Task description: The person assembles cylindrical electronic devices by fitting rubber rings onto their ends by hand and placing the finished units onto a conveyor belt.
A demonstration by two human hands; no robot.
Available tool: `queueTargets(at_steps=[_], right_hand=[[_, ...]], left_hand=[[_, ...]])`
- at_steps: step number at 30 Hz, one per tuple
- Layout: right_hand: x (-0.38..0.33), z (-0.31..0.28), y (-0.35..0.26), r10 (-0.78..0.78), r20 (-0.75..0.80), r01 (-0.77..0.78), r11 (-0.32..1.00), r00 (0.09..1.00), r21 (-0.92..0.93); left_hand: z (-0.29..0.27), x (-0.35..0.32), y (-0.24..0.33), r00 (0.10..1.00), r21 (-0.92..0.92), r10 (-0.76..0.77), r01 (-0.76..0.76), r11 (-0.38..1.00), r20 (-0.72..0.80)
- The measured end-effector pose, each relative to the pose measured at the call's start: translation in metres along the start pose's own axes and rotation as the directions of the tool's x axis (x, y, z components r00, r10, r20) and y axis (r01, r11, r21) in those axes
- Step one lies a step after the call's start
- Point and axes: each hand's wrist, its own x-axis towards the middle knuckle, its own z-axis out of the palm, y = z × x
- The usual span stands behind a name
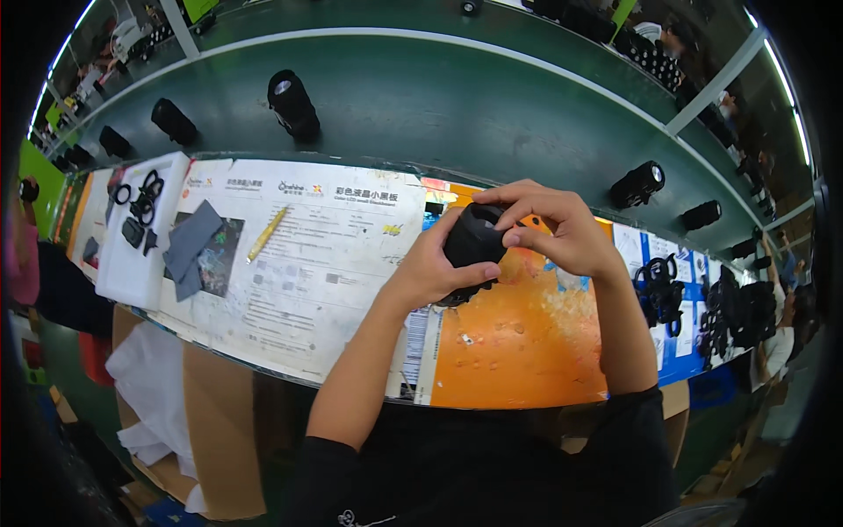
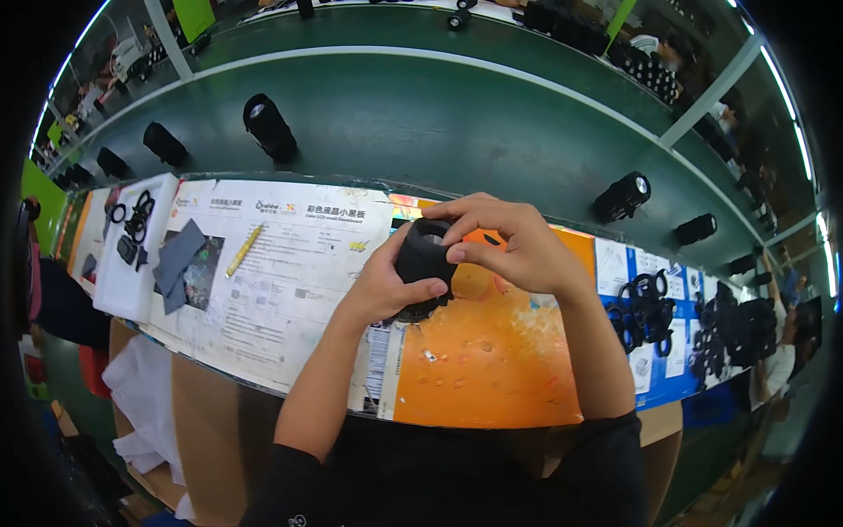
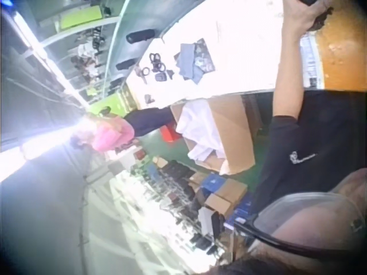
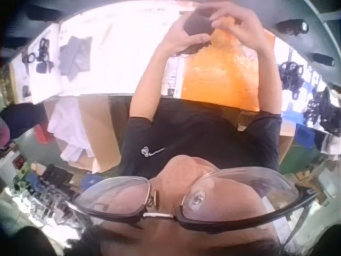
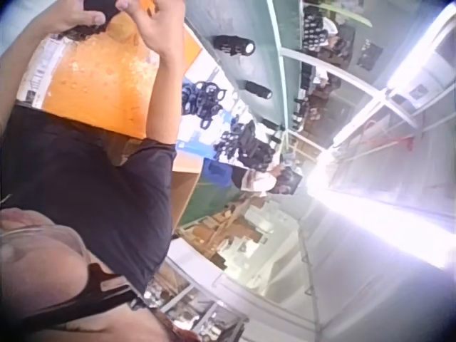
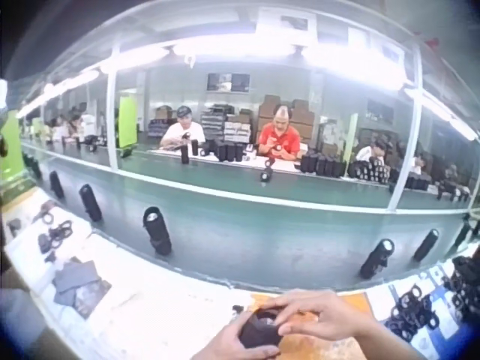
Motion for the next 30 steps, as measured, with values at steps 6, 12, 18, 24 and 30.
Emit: queueTargets(at_steps=[6, 12, 18, 24, 30], right_hand=[[0.006, 0.006, -0.018, -0.019, 0.012, 0.021, 0.989, 1.0, -0.148], [0.01, 0.002, -0.018, -0.066, 0.085, 0.085, 0.968, 0.994, -0.238], [0.0, 0.015, -0.016, -0.082, 0.017, 0.083, 0.962, 0.997, -0.26], [0.024, -0.003, -0.039, -0.12, 0.112, 0.156, 0.895, 0.986, -0.418], [0.078, 0.029, -0.047, 0.159, 0.169, -0.091, 0.931, 0.973, -0.352]], left_hand=[[-0.004, -0.002, -0.002, 0.999, -0.122, -0.023, 0.028, 0.992, 0.042], [-0.003, 0.001, -0.005, 0.993, -0.128, -0.077, 0.088, 0.988, 0.09], [-0.001, 0.0, -0.005, 0.997, -0.119, -0.005, 0.014, 0.993, 0.072], [0.001, -0.002, -0.004, 0.998, -0.046, 0.055, -0.054, 0.997, 0.028], [0.005, 0.004, -0.016, 0.987, 0.006, 0.157, -0.157, 0.988, 0.014]])
